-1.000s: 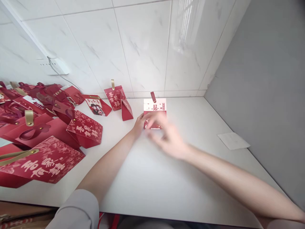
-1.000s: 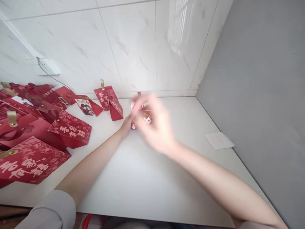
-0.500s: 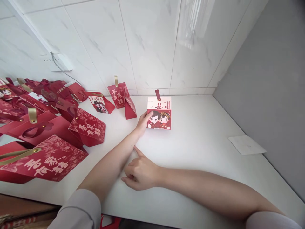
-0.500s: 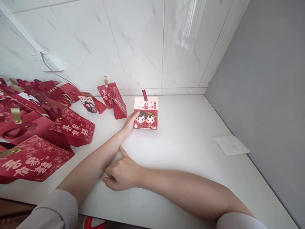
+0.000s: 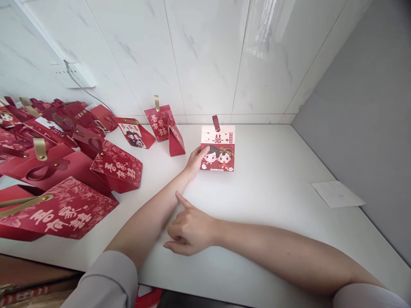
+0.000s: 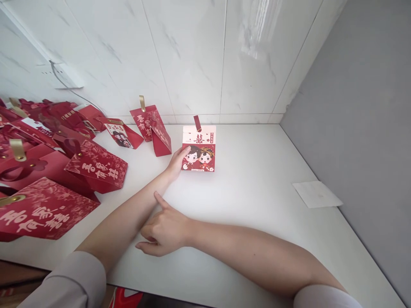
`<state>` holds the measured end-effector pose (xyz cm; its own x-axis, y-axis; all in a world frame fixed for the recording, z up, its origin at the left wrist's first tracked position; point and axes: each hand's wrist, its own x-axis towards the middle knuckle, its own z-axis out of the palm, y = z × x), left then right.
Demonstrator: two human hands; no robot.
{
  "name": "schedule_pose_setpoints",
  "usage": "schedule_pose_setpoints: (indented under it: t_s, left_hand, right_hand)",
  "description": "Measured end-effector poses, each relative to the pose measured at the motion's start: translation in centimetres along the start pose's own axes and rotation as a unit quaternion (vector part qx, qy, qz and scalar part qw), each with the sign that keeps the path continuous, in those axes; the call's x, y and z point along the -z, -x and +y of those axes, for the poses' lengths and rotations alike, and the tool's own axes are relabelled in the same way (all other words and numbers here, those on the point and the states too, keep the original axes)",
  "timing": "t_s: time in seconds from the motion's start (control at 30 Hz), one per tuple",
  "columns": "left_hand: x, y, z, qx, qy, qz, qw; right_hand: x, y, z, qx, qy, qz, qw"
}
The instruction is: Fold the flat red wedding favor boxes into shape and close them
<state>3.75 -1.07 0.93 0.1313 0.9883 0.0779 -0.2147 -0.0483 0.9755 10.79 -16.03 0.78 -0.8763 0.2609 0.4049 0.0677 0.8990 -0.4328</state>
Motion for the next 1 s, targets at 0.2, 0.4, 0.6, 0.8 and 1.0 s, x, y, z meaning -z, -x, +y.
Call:
schedule_pose_setpoints:
  t_s: [0.2, 0.4, 0.6, 0.8, 1.0]
  left_hand:
    - [0.1, -0.2, 0.0, 0.023, 0.01, -0.008, 1.0]
    - [0.2, -0.3, 0.0, 0.021, 0.011, -0.016, 1.0]
    - [0.1, 0.0, -0.1, 0.0, -0.011, -0.005, 1.0]
    - [-0.1, 0.4, 0.0, -0.041, -0.073, 0.025, 0.996]
    - [-0.1, 0.0, -0.5, -0.037, -0.057, 0.003, 0.998]
  right_hand:
    - [0.0, 0.1, 0.1, 0.03, 0.017, -0.037, 0.999]
    - [0.3, 0.2, 0.2, 0.067, 0.022, -0.056, 0.996]
    - [1.7, 0.6, 0.2, 0.08, 0.004, 0.008, 0.997]
    - [7.5, 3.6, 3.4, -0.183, -0.058, 0.347, 0.918]
    - [8.7, 7.7, 10.1, -0.369, -0.075, 0.534, 0.757]
